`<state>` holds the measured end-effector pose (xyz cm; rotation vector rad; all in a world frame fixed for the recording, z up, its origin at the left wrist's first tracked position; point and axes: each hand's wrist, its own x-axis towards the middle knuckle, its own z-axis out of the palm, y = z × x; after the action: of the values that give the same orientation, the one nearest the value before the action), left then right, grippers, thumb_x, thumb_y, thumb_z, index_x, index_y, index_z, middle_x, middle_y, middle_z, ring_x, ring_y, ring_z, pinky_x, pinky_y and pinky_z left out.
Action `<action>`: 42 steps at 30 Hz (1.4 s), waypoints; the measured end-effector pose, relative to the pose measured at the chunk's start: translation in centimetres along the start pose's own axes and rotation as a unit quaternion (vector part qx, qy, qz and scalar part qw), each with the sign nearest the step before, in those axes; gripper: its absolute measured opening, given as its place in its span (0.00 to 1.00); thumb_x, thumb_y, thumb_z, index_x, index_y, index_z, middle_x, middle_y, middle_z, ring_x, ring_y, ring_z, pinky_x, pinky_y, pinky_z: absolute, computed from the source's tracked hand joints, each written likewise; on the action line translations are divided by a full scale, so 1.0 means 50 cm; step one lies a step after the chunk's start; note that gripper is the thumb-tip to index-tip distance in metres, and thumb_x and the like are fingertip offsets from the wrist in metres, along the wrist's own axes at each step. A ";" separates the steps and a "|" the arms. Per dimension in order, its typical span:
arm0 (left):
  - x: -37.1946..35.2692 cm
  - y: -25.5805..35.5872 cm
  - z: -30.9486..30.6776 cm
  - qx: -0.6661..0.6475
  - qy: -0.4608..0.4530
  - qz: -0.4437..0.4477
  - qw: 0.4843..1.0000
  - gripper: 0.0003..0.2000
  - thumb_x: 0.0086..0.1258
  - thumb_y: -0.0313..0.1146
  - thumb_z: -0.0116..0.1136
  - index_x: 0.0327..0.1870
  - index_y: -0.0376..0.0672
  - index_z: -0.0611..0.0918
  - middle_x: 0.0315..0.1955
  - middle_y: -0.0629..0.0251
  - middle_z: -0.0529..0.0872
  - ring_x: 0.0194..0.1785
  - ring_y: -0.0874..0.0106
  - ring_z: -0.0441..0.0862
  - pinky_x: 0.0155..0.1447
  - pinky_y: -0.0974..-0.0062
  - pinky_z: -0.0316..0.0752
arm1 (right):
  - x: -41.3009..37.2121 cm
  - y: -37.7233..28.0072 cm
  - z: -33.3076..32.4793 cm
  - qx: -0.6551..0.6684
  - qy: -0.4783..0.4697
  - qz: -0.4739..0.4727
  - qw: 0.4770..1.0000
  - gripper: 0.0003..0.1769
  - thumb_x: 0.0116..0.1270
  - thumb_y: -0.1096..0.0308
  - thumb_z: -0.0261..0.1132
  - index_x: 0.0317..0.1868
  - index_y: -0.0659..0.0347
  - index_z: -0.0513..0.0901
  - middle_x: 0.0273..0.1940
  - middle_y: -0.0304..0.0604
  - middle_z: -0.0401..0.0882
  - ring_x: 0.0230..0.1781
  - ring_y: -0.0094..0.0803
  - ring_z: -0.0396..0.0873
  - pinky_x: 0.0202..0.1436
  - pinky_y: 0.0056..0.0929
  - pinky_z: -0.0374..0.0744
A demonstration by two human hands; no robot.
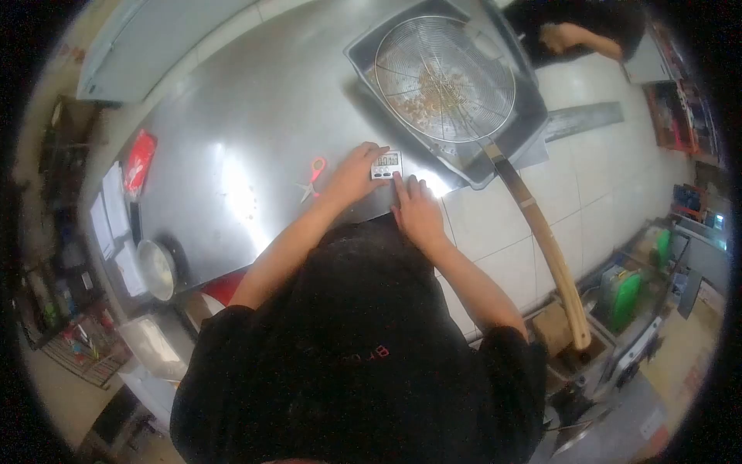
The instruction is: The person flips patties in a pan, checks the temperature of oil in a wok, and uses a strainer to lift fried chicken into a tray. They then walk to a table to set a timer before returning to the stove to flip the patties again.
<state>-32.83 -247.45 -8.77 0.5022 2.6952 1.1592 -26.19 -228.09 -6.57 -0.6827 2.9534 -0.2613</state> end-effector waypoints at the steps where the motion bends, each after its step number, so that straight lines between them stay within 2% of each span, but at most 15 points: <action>1: -0.001 -0.001 0.002 -0.002 -0.002 0.001 1.000 0.33 0.52 0.36 0.74 0.63 0.46 0.76 0.55 0.62 0.76 0.61 0.59 0.74 0.62 0.63 0.73 | 0.000 0.003 0.001 0.016 0.028 -0.006 0.999 0.42 0.60 0.59 0.68 0.73 0.59 0.62 0.51 0.51 0.71 0.49 0.43 0.72 0.51 0.40 0.75; 5: -0.001 -0.002 0.003 0.006 0.010 0.001 1.000 0.32 0.52 0.35 0.74 0.62 0.46 0.77 0.54 0.62 0.76 0.60 0.59 0.74 0.62 0.63 0.73 | 0.009 0.006 -0.010 0.038 0.000 0.004 0.999 0.40 0.60 0.59 0.67 0.72 0.59 0.64 0.51 0.49 0.71 0.49 0.43 0.72 0.51 0.39 0.75; 7: 0.004 0.000 0.000 0.020 0.015 0.001 1.000 0.32 0.52 0.35 0.74 0.61 0.46 0.77 0.54 0.62 0.76 0.60 0.59 0.74 0.62 0.62 0.73 | 0.015 0.005 -0.021 0.034 -0.067 0.017 0.997 0.39 0.64 0.59 0.66 0.73 0.60 0.62 0.58 0.53 0.72 0.57 0.48 0.73 0.60 0.43 0.73; 8: 0.002 -0.001 0.000 0.015 0.013 -0.001 1.000 0.32 0.52 0.35 0.74 0.61 0.46 0.77 0.53 0.62 0.76 0.60 0.59 0.74 0.62 0.62 0.74 | 0.011 0.003 -0.017 0.037 -0.071 0.017 0.997 0.39 0.64 0.59 0.66 0.73 0.60 0.62 0.58 0.53 0.72 0.57 0.48 0.73 0.60 0.43 0.73; 10: 0.001 0.004 -0.005 0.010 0.010 0.000 1.000 0.31 0.52 0.35 0.74 0.61 0.46 0.77 0.53 0.62 0.76 0.60 0.59 0.74 0.61 0.62 0.74 | 0.013 0.004 -0.010 -0.023 -0.013 -0.006 1.000 0.37 0.61 0.58 0.67 0.69 0.60 0.68 0.49 0.46 0.72 0.48 0.41 0.73 0.50 0.36 0.74; 14: -0.002 0.007 -0.004 -0.002 0.000 -0.015 1.000 0.31 0.53 0.35 0.74 0.61 0.46 0.77 0.53 0.62 0.76 0.60 0.59 0.74 0.61 0.62 0.74 | 0.016 0.015 -0.021 0.025 -0.038 -0.008 0.999 0.37 0.61 0.57 0.68 0.70 0.58 0.67 0.52 0.47 0.72 0.47 0.43 0.74 0.50 0.39 0.75; 17: -0.003 -0.001 0.003 0.003 0.009 -0.009 1.000 0.31 0.53 0.35 0.73 0.62 0.46 0.76 0.54 0.62 0.76 0.60 0.59 0.74 0.61 0.62 0.74 | 0.018 0.014 -0.026 0.052 -0.025 0.016 0.998 0.36 0.62 0.56 0.68 0.70 0.50 0.69 0.57 0.48 0.71 0.46 0.45 0.76 0.50 0.41 0.76; 19: -0.004 -0.002 0.006 0.006 0.009 -0.007 1.000 0.31 0.53 0.35 0.73 0.62 0.47 0.76 0.54 0.62 0.76 0.60 0.59 0.74 0.61 0.62 0.74 | 0.022 0.006 -0.033 0.027 -0.042 -0.003 0.999 0.34 0.63 0.55 0.67 0.71 0.42 0.68 0.62 0.54 0.71 0.47 0.51 0.80 0.55 0.44 0.76; 22: -0.005 -0.001 0.003 0.013 0.015 -0.004 1.000 0.31 0.54 0.34 0.72 0.62 0.47 0.76 0.54 0.62 0.76 0.60 0.59 0.74 0.61 0.62 0.74 | 0.026 0.000 -0.032 0.039 -0.039 0.011 0.998 0.33 0.63 0.55 0.67 0.69 0.37 0.70 0.65 0.55 0.68 0.50 0.50 0.79 0.55 0.45 0.76; 26: -0.013 0.001 0.009 0.007 0.013 -0.011 1.000 0.31 0.53 0.33 0.72 0.62 0.47 0.76 0.55 0.62 0.76 0.61 0.59 0.73 0.61 0.62 0.74 | 0.018 0.002 -0.022 0.034 -0.041 0.021 0.998 0.33 0.62 0.54 0.68 0.69 0.38 0.70 0.65 0.52 0.66 0.53 0.48 0.75 0.54 0.45 0.75; 28: -0.005 -0.003 0.010 0.010 0.023 -0.005 1.000 0.31 0.53 0.33 0.72 0.62 0.47 0.76 0.54 0.62 0.76 0.61 0.59 0.73 0.61 0.62 0.74 | 0.027 0.009 -0.025 0.060 -0.039 0.014 0.997 0.31 0.63 0.54 0.67 0.68 0.39 0.72 0.67 0.55 0.63 0.61 0.49 0.70 0.61 0.50 0.70; 31: -0.008 -0.003 0.010 0.015 0.026 -0.005 1.000 0.31 0.52 0.32 0.72 0.62 0.46 0.76 0.54 0.62 0.76 0.61 0.60 0.74 0.61 0.63 0.74 | 0.047 0.001 -0.030 0.041 -0.001 -0.005 0.999 0.30 0.64 0.54 0.66 0.67 0.41 0.73 0.69 0.55 0.61 0.66 0.52 0.66 0.66 0.54 0.66; 34: -0.010 -0.003 0.011 -0.012 0.023 -0.002 1.000 0.31 0.51 0.29 0.70 0.62 0.45 0.76 0.54 0.59 0.76 0.59 0.56 0.74 0.61 0.61 0.73 | 0.062 -0.005 -0.015 0.008 0.003 -0.014 1.000 0.28 0.62 0.54 0.67 0.64 0.40 0.76 0.69 0.54 0.62 0.67 0.53 0.64 0.66 0.54 0.65; 37: -0.009 -0.003 0.010 -0.006 0.030 0.008 1.000 0.31 0.51 0.27 0.69 0.62 0.45 0.76 0.54 0.59 0.76 0.59 0.56 0.75 0.61 0.62 0.74 | 0.064 -0.004 -0.030 0.016 -0.025 -0.023 0.999 0.30 0.65 0.54 0.65 0.67 0.43 0.72 0.70 0.56 0.59 0.67 0.54 0.64 0.67 0.57 0.64; 42: -0.010 -0.004 0.010 -0.009 0.034 0.007 0.999 0.31 0.51 0.27 0.68 0.61 0.45 0.76 0.53 0.60 0.76 0.59 0.56 0.74 0.61 0.62 0.74 | 0.065 -0.003 -0.024 0.017 -0.034 -0.022 0.999 0.28 0.66 0.55 0.64 0.66 0.44 0.74 0.72 0.56 0.57 0.68 0.54 0.63 0.68 0.58 0.63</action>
<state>-32.25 -247.41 -9.23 0.4878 2.7406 1.2253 -29.19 -229.48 -5.56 -0.7392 2.8651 -0.2855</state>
